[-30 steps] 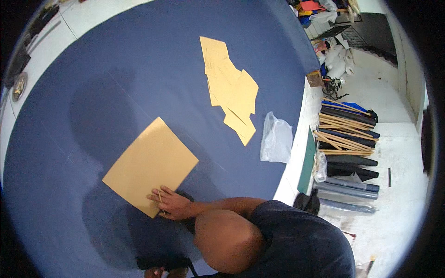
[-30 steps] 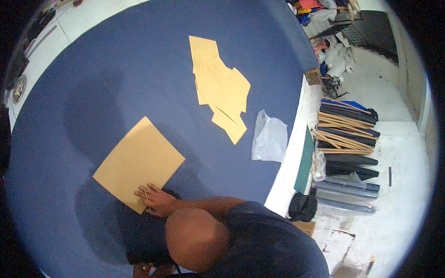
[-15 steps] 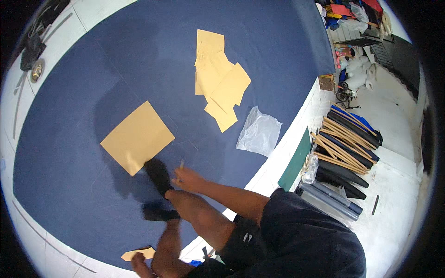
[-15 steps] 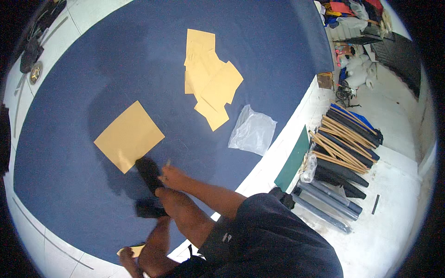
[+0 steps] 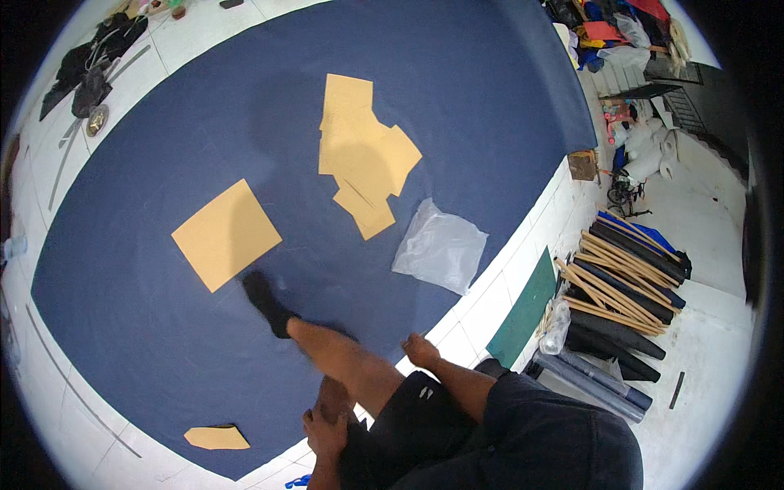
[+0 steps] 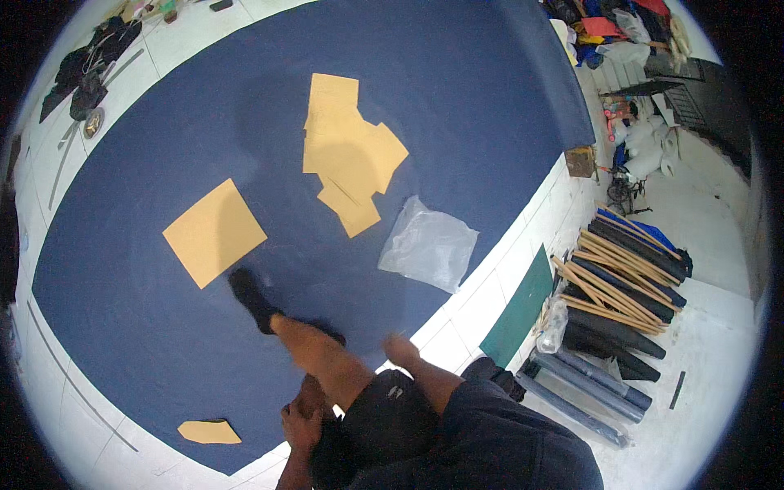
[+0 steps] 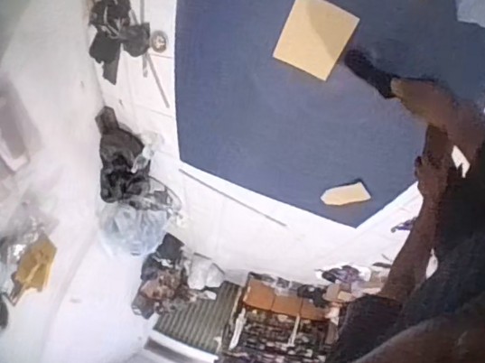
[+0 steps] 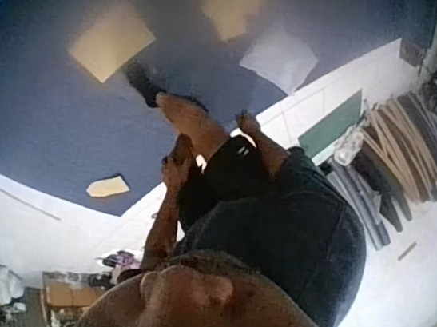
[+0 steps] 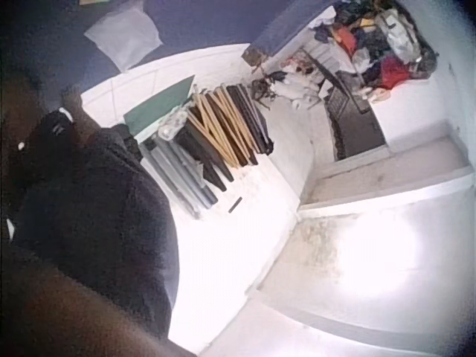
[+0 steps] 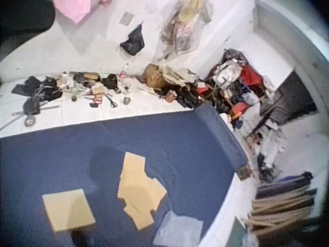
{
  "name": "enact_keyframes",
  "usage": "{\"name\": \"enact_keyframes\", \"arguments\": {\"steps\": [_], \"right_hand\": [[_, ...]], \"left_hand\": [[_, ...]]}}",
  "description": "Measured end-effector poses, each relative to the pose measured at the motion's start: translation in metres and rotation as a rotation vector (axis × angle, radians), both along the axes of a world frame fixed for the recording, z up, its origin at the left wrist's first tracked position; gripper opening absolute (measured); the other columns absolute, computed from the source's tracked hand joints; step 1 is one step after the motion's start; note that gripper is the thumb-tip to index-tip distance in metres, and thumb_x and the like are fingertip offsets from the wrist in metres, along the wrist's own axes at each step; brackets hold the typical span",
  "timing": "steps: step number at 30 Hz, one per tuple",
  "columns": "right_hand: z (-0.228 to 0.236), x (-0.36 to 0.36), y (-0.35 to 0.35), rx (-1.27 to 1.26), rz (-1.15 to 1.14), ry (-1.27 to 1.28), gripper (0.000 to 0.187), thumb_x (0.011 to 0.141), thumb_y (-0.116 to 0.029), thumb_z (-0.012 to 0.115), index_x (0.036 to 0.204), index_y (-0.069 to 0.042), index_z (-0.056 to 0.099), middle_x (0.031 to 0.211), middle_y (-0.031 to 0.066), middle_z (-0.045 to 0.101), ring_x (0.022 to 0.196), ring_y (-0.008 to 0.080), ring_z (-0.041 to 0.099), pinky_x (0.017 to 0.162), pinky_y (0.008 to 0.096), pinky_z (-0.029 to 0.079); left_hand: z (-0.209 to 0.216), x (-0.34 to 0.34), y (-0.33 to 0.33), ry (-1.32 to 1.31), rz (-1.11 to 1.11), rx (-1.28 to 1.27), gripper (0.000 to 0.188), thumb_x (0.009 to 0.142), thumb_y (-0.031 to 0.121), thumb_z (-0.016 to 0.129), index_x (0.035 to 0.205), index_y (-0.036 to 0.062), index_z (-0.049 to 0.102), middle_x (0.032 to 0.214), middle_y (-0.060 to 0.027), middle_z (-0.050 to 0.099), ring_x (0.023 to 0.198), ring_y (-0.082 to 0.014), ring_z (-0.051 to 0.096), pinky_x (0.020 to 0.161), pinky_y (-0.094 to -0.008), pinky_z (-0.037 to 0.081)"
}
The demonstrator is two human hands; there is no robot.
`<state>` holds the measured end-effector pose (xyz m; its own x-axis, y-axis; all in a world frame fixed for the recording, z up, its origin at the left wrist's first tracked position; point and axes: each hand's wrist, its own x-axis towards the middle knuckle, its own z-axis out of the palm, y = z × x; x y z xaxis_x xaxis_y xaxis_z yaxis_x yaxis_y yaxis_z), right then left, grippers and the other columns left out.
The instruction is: The person traces the outline of a rectangular template onto a large piece of blue fabric using a pencil.
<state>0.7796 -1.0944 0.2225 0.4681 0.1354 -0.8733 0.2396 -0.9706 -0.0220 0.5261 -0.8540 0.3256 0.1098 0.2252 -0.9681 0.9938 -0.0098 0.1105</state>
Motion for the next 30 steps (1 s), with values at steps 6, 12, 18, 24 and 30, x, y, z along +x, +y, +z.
{"name": "enact_keyframes", "arguments": {"steps": [6, 12, 18, 24, 30], "right_hand": [[0.046, 0.095, -0.058, 0.011, -0.017, -0.324, 0.043, 0.103, -0.044, 0.056, 0.104, -0.001, 0.056, 0.099, 0.0247, 0.07, 0.097, 0.0449, 0.068, 0.085, 0.0529, 0.053], [0.074, 0.151, -0.074, 0.076, -0.095, -0.243, 0.046, 0.102, -0.046, 0.054, 0.109, -0.001, 0.059, 0.107, 0.0278, 0.068, 0.106, 0.0476, 0.065, 0.09, 0.0546, 0.051], [0.047, 0.172, -0.087, 0.137, -0.046, -0.144, 0.04, 0.102, -0.041, 0.057, 0.108, -0.002, 0.059, 0.104, 0.0278, 0.07, 0.101, 0.0474, 0.068, 0.084, 0.0527, 0.054], [0.061, 0.234, -0.117, 0.327, 0.058, 0.168, 0.048, 0.104, -0.05, 0.05, 0.113, -0.004, 0.059, 0.112, 0.03, 0.066, 0.109, 0.0515, 0.062, 0.092, 0.0564, 0.049], [0.065, 0.359, -0.273, 0.28, 0.191, 0.029, 0.054, 0.102, -0.049, 0.053, 0.112, 0.004, 0.057, 0.107, 0.029, 0.067, 0.105, 0.0493, 0.063, 0.092, 0.0562, 0.05]], "left_hand": [[0.04, 0.022, -0.086, 0.026, 0.02, 0.038, 0.079, 0.079, 0.045, 0.077, 0.145, 0.0097, 0.05, 0.141, -0.0253, 0.047, 0.128, -0.0464, 0.051, 0.105, -0.0566, 0.047], [0.047, 0.062, -0.143, 0.102, 0.04, 0.1, 0.071, 0.083, 0.045, 0.071, 0.14, 0.0081, 0.053, 0.137, -0.0251, 0.046, 0.126, -0.0462, 0.053, 0.099, -0.0572, 0.052], [0.049, 0.113, -0.209, 0.188, 0.054, 0.168, 0.072, 0.082, 0.045, 0.07, 0.139, 0.0048, 0.054, 0.138, -0.0259, 0.044, 0.127, -0.0461, 0.05, 0.1, -0.0562, 0.052], [0.038, 0.184, -0.309, 0.296, 0.081, 0.309, 0.068, 0.082, 0.043, 0.069, 0.135, 0.004, 0.055, 0.139, -0.026, 0.044, 0.127, -0.0462, 0.049, 0.101, -0.058, 0.05], [0.058, 0.252, -0.368, 0.126, 0.123, 0.265, 0.07, 0.08, 0.05, 0.071, 0.13, 0.0038, 0.056, 0.14, -0.0256, 0.047, 0.127, -0.0486, 0.049, 0.099, -0.061, 0.049]]}}
